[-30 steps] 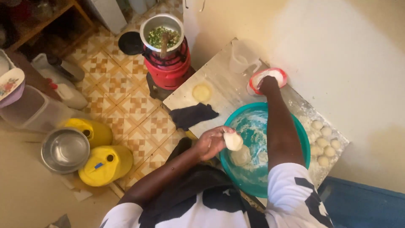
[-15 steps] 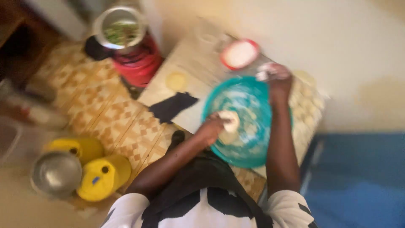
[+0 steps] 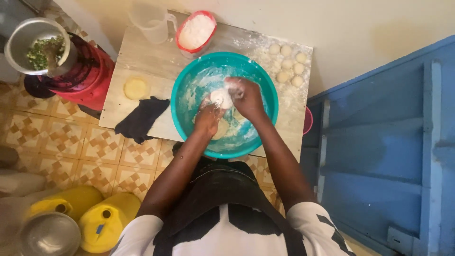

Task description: The person kneads dough in a teal bowl, shapes it into small balls, and places them on a floured surface. They then stir a pot of chopped green vegetables on a portable stove and add seasoning from a shaker.

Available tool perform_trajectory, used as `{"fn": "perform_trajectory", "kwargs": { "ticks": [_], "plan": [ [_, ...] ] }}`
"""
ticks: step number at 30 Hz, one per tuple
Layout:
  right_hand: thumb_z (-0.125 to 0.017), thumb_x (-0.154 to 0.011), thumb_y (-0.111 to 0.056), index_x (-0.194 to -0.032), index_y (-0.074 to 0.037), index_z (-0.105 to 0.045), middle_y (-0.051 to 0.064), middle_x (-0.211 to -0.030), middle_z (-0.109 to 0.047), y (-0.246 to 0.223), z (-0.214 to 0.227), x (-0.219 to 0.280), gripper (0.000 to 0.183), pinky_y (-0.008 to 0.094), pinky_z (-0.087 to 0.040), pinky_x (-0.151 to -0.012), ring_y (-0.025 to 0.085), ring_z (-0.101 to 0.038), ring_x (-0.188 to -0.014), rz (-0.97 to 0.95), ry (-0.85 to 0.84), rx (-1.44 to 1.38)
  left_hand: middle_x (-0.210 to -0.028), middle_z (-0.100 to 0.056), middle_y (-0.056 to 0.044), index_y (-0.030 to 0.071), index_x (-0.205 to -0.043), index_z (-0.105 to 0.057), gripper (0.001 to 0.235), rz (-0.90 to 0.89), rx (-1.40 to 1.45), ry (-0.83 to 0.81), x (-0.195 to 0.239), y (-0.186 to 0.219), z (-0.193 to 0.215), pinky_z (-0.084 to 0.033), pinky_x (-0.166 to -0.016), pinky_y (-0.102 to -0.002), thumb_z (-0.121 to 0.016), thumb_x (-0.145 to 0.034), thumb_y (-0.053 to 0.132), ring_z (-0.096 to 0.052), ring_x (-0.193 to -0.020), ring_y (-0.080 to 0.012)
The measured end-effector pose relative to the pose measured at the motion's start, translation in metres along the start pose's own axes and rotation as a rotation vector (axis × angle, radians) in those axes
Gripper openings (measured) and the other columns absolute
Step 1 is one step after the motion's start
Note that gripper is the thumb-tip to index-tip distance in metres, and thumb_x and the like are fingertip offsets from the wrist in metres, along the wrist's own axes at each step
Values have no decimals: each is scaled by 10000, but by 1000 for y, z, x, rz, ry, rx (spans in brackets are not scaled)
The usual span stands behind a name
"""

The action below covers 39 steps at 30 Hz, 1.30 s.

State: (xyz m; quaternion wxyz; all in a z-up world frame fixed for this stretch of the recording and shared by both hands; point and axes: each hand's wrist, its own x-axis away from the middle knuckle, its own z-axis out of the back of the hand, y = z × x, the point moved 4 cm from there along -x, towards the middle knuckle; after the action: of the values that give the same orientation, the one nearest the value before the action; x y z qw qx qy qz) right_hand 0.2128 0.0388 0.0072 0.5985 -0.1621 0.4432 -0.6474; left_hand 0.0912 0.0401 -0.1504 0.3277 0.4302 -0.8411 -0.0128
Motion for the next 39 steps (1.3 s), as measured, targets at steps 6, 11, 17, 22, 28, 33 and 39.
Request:
{"fn": "perform_trajectory", "kwargs": {
  "ticks": [6, 11, 17, 22, 28, 33, 39],
  "plan": [
    [-798, -609, -75, -1136, -7, -579, 207, -1138, -583, -32, 11, 12, 575, 519, -391, -941, 409, -511, -1094, 208, -505, -117, -849, -562, -128, 11, -1025, -567, 223, -215, -146, 262, 6, 9, -2, -503, -730, -388, -582, -853, 151, -607, -755, -238],
    [-691, -735, 46, -1028, -87, -658, 108, -1012, -622, -8, 8, 15, 323, 413, -542, -774, 330, -588, -988, 76, -382, -294, -894, -653, -88, 208, -1201, -560, 455, -155, -1001, 267, 29, 41, -19, -564, -616, -303, -567, -808, 435, -674, -707, -182],
    [-604, -747, 74, -876, -182, -712, 42, -771, -604, 10, -10, 18, 307, 302, -485, -586, 221, -621, -692, 129, 3, -297, -1174, -571, -124, 125, -1142, -597, 424, -600, -1302, -22, 70, 71, -72, -389, -991, -384, -690, -736, 203, -506, -1141, -287],
    [-503, -763, 59, -981, -114, -671, 107, -935, -640, -29, -13, 30, 325, 384, -465, -807, 296, -608, -904, 222, 85, -289, -959, -636, -91, 133, -985, -658, 307, -755, -1256, 54, 54, 78, -63, -457, -892, -358, -645, -683, 81, -596, -981, -244],
    [-659, -754, -46, -1015, -107, -669, 136, -980, -649, -39, -8, 40, 268, 403, -489, -806, 324, -620, -918, 251, 95, -161, -716, -617, -144, 141, -896, -581, 244, -575, -972, 123, 47, 75, -49, -486, -628, -309, -389, -777, 48, -628, -633, -191],
    [-543, -721, 12, -839, -206, -723, 35, -797, -602, -11, 2, 38, 306, 304, -500, -673, 235, -623, -743, 194, 218, -188, -1187, -528, -222, 136, -1196, -519, 438, -467, -1188, -324, 78, 72, -80, -496, -823, -408, -588, -764, 112, -612, -951, -290],
    [-479, -678, 91, -827, -153, -698, 107, -840, -589, -38, 5, 45, 359, 279, -483, -649, 263, -620, -764, 131, 325, -283, -961, -585, -178, -30, -896, -598, 221, -920, -1039, -345, 83, 74, -98, -524, -730, -365, -688, -696, -57, -614, -904, -303]
  ]
}}
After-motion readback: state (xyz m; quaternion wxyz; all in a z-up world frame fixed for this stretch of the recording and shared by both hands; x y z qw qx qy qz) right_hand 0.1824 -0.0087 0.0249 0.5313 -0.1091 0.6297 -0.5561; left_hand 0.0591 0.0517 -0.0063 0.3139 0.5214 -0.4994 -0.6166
